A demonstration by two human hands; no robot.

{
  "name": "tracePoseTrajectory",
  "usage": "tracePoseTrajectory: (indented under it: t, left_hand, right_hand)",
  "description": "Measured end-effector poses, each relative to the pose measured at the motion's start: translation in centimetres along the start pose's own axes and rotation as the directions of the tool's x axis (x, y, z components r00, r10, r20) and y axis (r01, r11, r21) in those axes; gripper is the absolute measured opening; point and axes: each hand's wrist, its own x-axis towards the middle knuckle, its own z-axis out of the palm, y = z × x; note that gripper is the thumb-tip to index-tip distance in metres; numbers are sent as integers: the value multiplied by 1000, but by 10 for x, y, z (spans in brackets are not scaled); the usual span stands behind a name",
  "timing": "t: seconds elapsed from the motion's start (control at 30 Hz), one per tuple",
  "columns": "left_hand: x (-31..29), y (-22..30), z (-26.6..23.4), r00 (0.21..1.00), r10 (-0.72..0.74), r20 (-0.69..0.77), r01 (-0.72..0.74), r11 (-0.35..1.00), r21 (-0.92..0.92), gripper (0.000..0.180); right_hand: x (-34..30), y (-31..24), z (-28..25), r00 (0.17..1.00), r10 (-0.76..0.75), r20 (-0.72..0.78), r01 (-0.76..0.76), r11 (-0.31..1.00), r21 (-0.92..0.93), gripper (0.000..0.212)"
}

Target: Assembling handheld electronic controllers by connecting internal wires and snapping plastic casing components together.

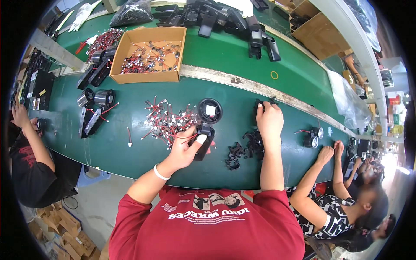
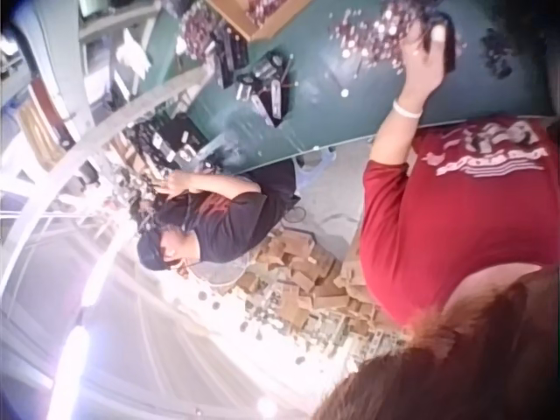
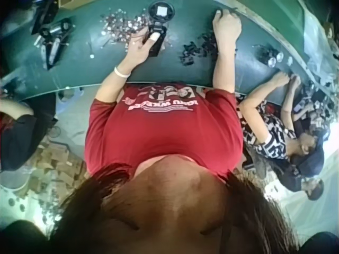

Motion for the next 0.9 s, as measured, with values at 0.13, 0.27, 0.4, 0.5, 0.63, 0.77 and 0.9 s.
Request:
tracePoseTrajectory:
  t: [0.13,0.27,0.4,0.5,0.63,0.77,0.9]
  left_hand:
    - [-4,2,-4,991,12,136,-1,997,-81,31]
    - [-3,4,-6,979,-3,204,35,988,-152,37]
    - [-2,4,-8,970,-48,240,94,978,-185,38]
    - [-3,4,-9,965,-54,257,116,966,-231,39]
    - [-4,4,-7,966,-56,254,107,976,-190,34]
    - [-4,3,-5,968,-64,243,120,967,-224,29]
    - [-4,0,-6,967,-69,244,127,964,-232,30]
  right_hand:
    - [-1,-3,-3,999,-35,17,34,998,59,18]
    - [-3,-5,-3,998,-48,37,44,993,111,16]
    - [-5,-9,-2,998,-59,-6,60,994,93,15]
    - [-6,-15,-1,999,-54,-3,54,995,88,19]
    - [-8,-22,-4,1000,-15,-10,16,996,84,17]
    - [-11,-21,-5,998,-13,-53,19,993,114,14]
    - [-14,-18,-9,997,-19,-78,31,987,157,10]
